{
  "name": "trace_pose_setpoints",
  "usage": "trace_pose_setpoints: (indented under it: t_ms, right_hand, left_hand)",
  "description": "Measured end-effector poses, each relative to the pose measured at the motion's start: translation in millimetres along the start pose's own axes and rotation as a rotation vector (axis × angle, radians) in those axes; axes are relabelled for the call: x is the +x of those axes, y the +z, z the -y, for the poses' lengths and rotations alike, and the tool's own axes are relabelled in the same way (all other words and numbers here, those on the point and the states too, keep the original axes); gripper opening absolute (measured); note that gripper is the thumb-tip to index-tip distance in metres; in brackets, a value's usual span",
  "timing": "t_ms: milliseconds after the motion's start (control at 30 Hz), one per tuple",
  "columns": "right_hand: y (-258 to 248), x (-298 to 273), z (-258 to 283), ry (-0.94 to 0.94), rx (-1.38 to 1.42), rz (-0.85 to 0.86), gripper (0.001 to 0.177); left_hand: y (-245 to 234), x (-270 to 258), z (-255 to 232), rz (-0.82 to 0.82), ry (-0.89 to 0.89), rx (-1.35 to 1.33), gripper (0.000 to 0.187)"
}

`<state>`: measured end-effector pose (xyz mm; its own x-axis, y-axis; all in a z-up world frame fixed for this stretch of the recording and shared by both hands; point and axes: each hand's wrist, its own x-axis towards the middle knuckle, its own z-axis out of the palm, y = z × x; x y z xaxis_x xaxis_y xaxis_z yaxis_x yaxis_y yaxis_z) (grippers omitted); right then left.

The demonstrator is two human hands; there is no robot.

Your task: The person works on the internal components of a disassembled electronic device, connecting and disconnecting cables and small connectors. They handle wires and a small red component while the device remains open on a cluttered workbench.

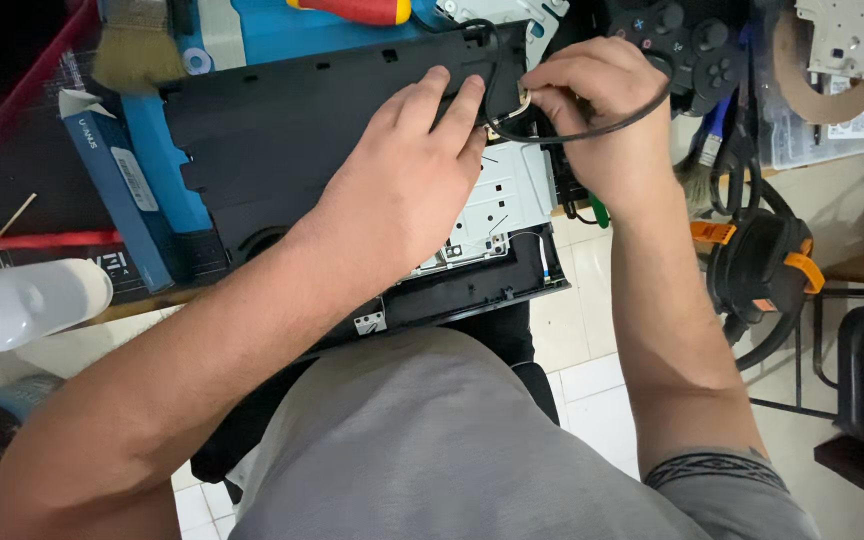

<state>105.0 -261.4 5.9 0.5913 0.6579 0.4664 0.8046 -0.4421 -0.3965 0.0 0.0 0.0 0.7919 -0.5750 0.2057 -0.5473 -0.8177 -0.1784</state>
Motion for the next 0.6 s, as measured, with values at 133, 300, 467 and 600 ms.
trace_pose_setpoints:
  t_ms: [133, 300, 467, 600]
  right_hand:
    - [-1.6, 1.8, 2.9, 0.0, 0.009, 0.036, 0.007]
    - [-0.1, 4.5, -0.8, 0.313, 0.289, 0.08, 0.009]
    - [-2.8, 8.7, 1.2, 0.308, 0.231, 0.093, 0.007]
    - [-4.2, 12.0, 8.3, 0.347, 0.235, 0.089, 0.01]
  left_hand:
    - [3.2, -0.7, 0.2, -0.051, -0.012, -0.035, 0.049]
    - [-3.5, 1.2, 2.0, -0.094, -0.009, -0.048, 0.046]
    - [1.3, 0.9, 0.6, -0.056, -0.012, -0.019, 0.049]
    - [-2.7, 0.1, 1.3, -0.015, -0.005, -0.009, 0.052]
